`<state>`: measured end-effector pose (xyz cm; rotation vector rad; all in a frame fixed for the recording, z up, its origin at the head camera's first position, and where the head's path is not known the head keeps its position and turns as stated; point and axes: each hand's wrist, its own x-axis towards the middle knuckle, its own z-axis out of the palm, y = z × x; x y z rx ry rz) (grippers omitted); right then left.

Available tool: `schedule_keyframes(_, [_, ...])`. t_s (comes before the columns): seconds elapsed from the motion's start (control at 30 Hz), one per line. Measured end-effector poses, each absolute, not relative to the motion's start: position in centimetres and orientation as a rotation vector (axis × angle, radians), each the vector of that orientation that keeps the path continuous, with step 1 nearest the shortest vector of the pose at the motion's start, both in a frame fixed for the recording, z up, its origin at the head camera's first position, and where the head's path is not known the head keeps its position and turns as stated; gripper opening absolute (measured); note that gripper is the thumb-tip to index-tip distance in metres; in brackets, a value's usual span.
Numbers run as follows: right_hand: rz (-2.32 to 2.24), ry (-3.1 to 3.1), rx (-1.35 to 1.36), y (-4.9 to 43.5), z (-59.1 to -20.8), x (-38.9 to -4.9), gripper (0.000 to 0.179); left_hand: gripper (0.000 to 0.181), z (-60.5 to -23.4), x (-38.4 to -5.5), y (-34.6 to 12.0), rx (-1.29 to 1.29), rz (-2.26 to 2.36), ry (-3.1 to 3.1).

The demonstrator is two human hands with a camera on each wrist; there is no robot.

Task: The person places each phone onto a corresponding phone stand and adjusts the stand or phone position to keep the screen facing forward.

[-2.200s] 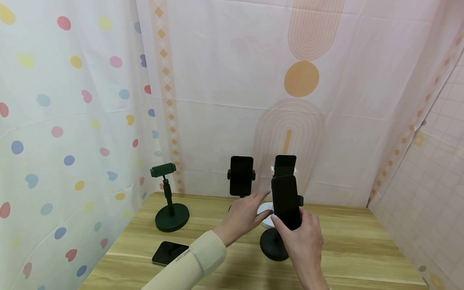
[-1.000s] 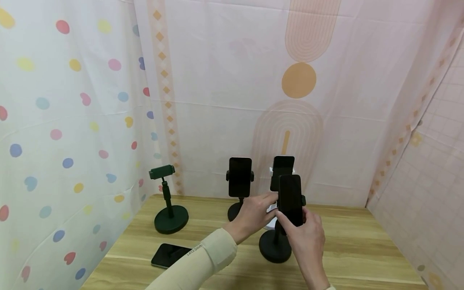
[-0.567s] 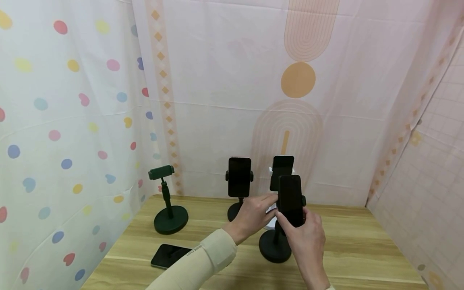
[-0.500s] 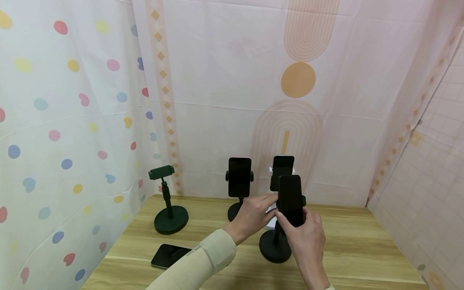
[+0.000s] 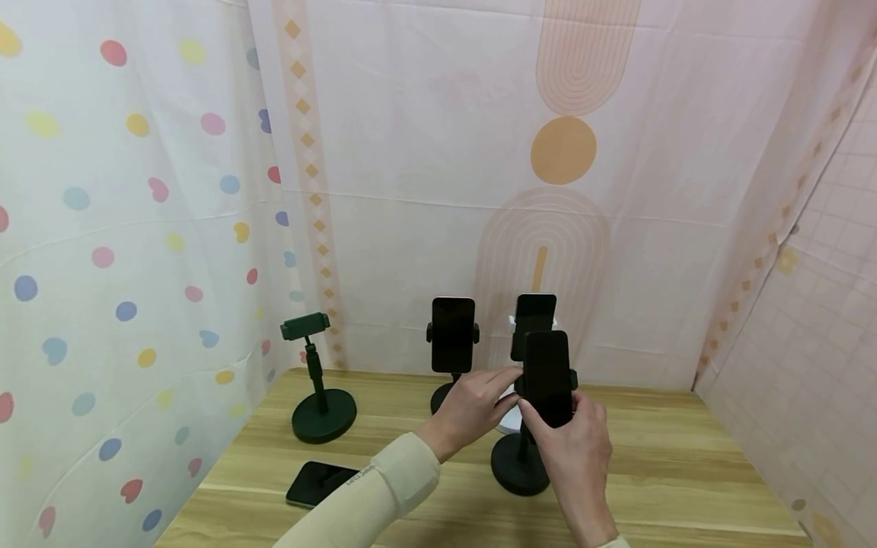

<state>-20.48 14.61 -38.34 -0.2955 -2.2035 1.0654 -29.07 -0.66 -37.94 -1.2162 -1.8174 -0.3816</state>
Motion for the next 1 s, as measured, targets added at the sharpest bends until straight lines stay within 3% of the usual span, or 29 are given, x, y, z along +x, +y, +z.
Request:
schedule_keyframes(0.67, [1.043, -2.156, -0.303, 14.41, -38.84, -20.73, 0.075, 0.042, -38.32, -29.67, -0.94, -1.210, -0.211, -1.650])
schedule_keyframes(1.0, [1.041, -2.164, -0.304, 14.38, -38.72, -21.20, 0.081, 0.046, -38.05, -29.41, -0.96, -1.184, -0.269, -1.745])
